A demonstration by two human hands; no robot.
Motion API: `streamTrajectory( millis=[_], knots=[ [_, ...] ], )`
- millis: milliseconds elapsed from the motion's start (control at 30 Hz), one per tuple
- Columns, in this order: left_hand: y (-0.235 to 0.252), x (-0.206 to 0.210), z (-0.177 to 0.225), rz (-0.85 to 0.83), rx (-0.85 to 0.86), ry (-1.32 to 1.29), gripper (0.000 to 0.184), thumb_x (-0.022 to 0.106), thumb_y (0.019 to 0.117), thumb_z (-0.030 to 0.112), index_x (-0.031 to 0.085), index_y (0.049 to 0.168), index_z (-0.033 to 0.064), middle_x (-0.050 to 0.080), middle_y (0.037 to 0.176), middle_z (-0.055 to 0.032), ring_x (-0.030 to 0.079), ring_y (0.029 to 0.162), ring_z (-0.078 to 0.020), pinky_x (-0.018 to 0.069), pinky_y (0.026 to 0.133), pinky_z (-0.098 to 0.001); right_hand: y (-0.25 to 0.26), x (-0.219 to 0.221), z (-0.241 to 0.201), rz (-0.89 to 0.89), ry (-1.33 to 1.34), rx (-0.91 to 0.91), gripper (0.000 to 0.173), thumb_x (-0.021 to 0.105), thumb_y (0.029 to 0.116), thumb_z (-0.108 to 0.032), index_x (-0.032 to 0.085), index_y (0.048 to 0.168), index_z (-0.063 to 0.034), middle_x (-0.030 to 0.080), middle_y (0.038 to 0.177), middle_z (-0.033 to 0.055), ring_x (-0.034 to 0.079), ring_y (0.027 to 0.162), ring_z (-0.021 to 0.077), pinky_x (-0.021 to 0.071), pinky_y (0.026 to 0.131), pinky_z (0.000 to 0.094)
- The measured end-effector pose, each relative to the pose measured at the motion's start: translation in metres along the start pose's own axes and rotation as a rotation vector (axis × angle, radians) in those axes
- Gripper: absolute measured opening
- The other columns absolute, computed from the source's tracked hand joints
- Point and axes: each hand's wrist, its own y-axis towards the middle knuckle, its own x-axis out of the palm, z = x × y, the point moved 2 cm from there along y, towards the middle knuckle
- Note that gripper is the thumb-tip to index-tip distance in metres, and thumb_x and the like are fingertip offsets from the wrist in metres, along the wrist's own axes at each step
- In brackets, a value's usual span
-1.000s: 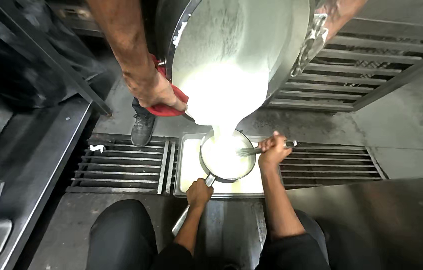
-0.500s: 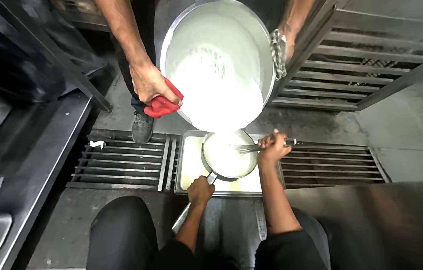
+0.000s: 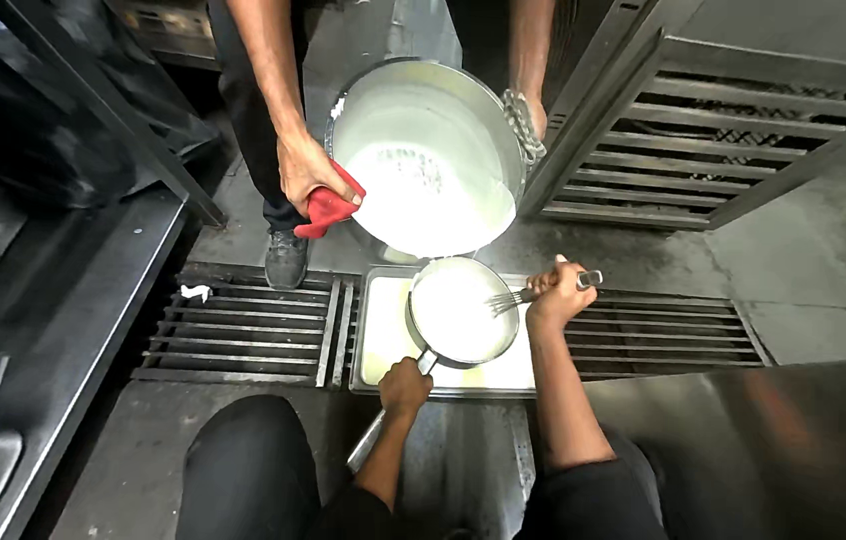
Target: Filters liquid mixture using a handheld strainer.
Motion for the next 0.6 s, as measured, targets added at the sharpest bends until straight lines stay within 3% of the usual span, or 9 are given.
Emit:
streamTrajectory(
  millis=[100,167,300,400,500,533,600],
  knots=[
    [-0.001,0.003,0.001,-0.005,0.006,0.011,0.035,0.060,0.0991,0.035,0.071,0.119,0.0086,0.073,0.121,-0.0145,0.069,0.117,-0.0299,0.0540,0.095,-0.0536,-0.009,-0.013,0.016,-0.108,-0.094,0.072,0.029,0.050,0.0940,-0.011,0.047,0.067,-0.0213,0.045,0.047,-0.0105,0.047,0.039,0.0050,0.0463,0.043,0.0261],
    [0.000,0.004,0.003,-0.004,0.002,0.010,0.035,0.061,0.0991,0.035,0.071,0.119,0.0089,0.073,0.121,-0.0145,0.069,0.117,-0.0298,0.0541,0.095,-0.0536,0.010,-0.004,0.000,-0.134,-0.117,-0.005,0.028,0.054,0.0924,-0.010,0.048,0.067,-0.0211,0.047,0.047,-0.0103,0.048,0.039,0.0050,0.0457,0.042,0.0258],
    [0.000,0.004,0.003,0.005,-0.009,0.012,0.034,0.061,0.0993,0.035,0.071,0.118,0.0092,0.073,0.119,-0.0138,0.069,0.116,-0.0297,0.0539,0.095,-0.0544,0.002,-0.009,0.004,-0.034,0.014,0.015,0.030,0.046,0.1002,-0.013,0.044,0.071,-0.0204,0.042,0.046,-0.0104,0.046,0.039,0.0053,0.0474,0.043,0.0271],
    [0.000,0.005,0.002,0.016,-0.007,-0.011,0.034,0.062,0.0987,0.035,0.071,0.119,0.0091,0.073,0.119,-0.0144,0.069,0.116,-0.0307,0.0536,0.095,-0.0553,-0.004,-0.009,0.016,-0.145,-0.103,0.036,0.026,0.052,0.0914,-0.011,0.048,0.068,-0.0216,0.047,0.048,-0.0110,0.048,0.040,0.0042,0.0453,0.042,0.0256],
    [0.003,0.002,-0.001,0.026,-0.010,-0.023,0.034,0.062,0.0990,0.035,0.071,0.119,0.0088,0.073,0.120,-0.0149,0.069,0.116,-0.0314,0.0535,0.096,-0.0550,0.008,0.012,0.005,-0.070,-0.007,0.012,0.028,0.053,0.0945,-0.009,0.046,0.070,-0.0200,0.043,0.048,-0.0101,0.045,0.040,0.0052,0.0462,0.043,0.0264],
    [0.003,0.002,-0.001,0.028,-0.014,-0.021,0.034,0.062,0.0993,0.036,0.072,0.117,0.0087,0.073,0.120,-0.0149,0.069,0.117,-0.0313,0.0533,0.096,-0.0547,0.000,0.009,0.011,-0.086,-0.013,0.035,0.027,0.050,0.0969,-0.010,0.045,0.071,-0.0195,0.043,0.048,-0.0103,0.045,0.040,0.0052,0.0467,0.044,0.0267],
    [0.003,0.004,-0.002,0.032,-0.011,-0.024,0.034,0.063,0.0991,0.037,0.073,0.115,0.0080,0.073,0.119,-0.0155,0.069,0.116,-0.0314,0.0536,0.095,-0.0545,-0.017,0.004,0.018,-0.219,-0.114,0.053,0.028,0.051,0.0921,-0.009,0.048,0.067,-0.0207,0.047,0.049,-0.0116,0.047,0.041,0.0028,0.0447,0.043,0.0241]
  ],
)
